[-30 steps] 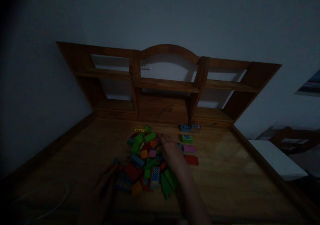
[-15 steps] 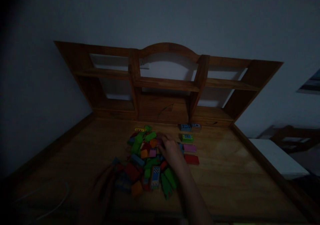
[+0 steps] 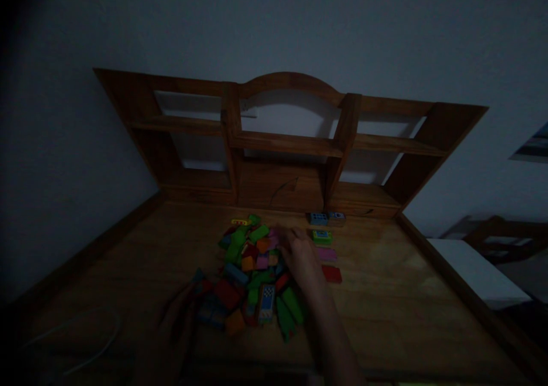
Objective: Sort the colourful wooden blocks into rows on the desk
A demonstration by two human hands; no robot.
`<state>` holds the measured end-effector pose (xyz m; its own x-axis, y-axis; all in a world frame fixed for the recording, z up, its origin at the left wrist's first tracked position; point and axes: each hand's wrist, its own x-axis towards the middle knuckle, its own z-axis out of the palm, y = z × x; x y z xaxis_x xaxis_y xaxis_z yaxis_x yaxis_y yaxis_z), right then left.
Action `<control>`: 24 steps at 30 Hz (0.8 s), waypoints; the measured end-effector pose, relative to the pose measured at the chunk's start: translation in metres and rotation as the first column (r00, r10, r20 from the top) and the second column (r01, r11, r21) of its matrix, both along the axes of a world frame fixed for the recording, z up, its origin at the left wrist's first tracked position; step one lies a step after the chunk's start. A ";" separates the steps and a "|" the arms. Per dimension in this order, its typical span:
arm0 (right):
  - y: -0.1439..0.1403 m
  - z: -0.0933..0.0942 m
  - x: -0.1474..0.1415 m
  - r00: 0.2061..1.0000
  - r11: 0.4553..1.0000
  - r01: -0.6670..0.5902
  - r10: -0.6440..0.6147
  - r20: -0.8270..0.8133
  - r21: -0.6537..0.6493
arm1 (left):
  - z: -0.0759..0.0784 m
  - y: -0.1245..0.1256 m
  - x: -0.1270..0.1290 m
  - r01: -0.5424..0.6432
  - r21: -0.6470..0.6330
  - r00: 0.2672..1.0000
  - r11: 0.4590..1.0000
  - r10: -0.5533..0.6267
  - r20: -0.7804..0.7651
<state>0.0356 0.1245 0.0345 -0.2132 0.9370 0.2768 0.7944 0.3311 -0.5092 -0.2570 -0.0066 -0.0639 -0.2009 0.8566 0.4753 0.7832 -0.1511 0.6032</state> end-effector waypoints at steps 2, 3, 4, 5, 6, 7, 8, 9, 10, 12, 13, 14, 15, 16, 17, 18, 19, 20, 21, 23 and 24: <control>-0.004 0.004 0.006 1.000 0.999 -0.025 0.025 -0.003 -0.030 | 0.002 -0.001 0.003 -0.042 0.019 0.999 0.999 0.042 0.022; -0.007 0.005 0.007 0.999 0.998 -0.045 0.044 -0.003 -0.049 | 0.003 -0.001 0.005 -0.055 0.022 0.998 0.998 0.054 0.032; -0.010 0.006 0.008 0.998 0.996 -0.064 0.064 -0.001 -0.068 | 0.002 0.000 0.006 -0.056 0.020 0.998 0.998 0.056 0.037; -0.012 0.005 0.007 0.997 0.993 -0.081 0.081 0.004 -0.085 | 0.002 0.000 0.007 -0.056 0.017 0.998 0.998 0.055 0.041; -0.015 0.005 0.005 0.995 0.991 -0.093 0.095 0.010 -0.100 | 0.001 0.001 0.006 -0.056 0.014 0.997 0.998 0.056 0.044; -0.017 0.003 0.003 0.994 0.988 -0.104 0.106 0.018 -0.112 | 0.000 0.001 0.006 -0.056 0.012 0.998 0.998 0.055 0.044; -0.018 0.002 -0.001 0.993 0.987 -0.111 0.115 0.028 -0.120 | 0.000 0.001 0.005 -0.050 0.009 0.998 0.999 0.050 0.039; -0.018 0.001 -0.005 0.992 0.986 -0.115 0.120 0.040 -0.124 | -0.001 0.002 0.004 -0.044 0.001 0.999 0.999 0.044 0.032; -0.017 0.000 -0.009 0.991 0.986 -0.113 0.121 0.055 -0.124 | 0.000 0.002 0.003 -0.043 -0.005 0.999 0.999 0.044 0.027; -0.015 -0.001 -0.016 0.990 0.988 -0.100 0.111 0.088 -0.118 | 0.001 0.001 0.002 -0.044 -0.029 0.999 0.999 0.044 0.021; -0.014 0.000 -0.018 0.989 0.989 -0.092 0.104 0.106 -0.113 | 0.002 0.001 0.002 -0.049 -0.040 0.998 0.998 0.050 0.022; -0.013 0.000 -0.020 0.988 0.991 -0.085 0.098 0.121 -0.108 | 0.002 0.000 0.002 -0.057 -0.045 0.998 0.997 0.058 0.023; -0.012 0.001 -0.021 0.986 0.991 -0.083 0.097 0.133 -0.104 | 0.002 -0.001 0.002 -0.059 -0.043 0.998 0.997 0.060 0.020; -0.012 0.002 -0.022 0.985 0.991 -0.084 0.098 0.141 -0.100 | 0.001 -0.001 0.002 -0.054 -0.040 0.998 0.998 0.055 0.015; -0.012 0.004 -0.022 0.984 0.991 -0.088 0.102 0.146 -0.098 | 0.000 -0.001 0.002 -0.049 -0.035 0.999 0.998 0.050 0.010; -0.013 0.006 -0.022 0.983 0.991 -0.094 0.107 0.149 -0.097 | -0.002 -0.001 0.001 -0.048 -0.026 0.999 0.998 0.048 0.008; -0.014 0.007 -0.021 0.982 0.990 -0.100 0.113 0.148 -0.097 | -0.004 -0.001 0.000 -0.046 -0.024 0.999 0.999 0.046 0.010; -0.016 0.009 -0.019 0.983 0.990 -0.103 0.116 0.144 -0.096 | -0.007 0.000 0.000 -0.047 -0.019 0.999 0.999 0.047 0.013; -0.017 0.011 -0.018 0.984 0.990 -0.102 0.114 0.137 -0.094 | -0.009 0.000 -0.001 -0.054 -0.010 0.998 0.999 0.054 0.015; -0.020 0.014 -0.012 0.989 0.993 -0.090 0.098 0.112 -0.081 | -0.012 0.001 -0.001 -0.062 -0.007 0.998 0.998 0.062 0.013; -0.022 0.015 -0.007 0.991 0.994 -0.081 0.088 0.097 -0.072 | -0.012 0.001 -0.001 -0.060 -0.016 0.998 0.998 0.060 0.009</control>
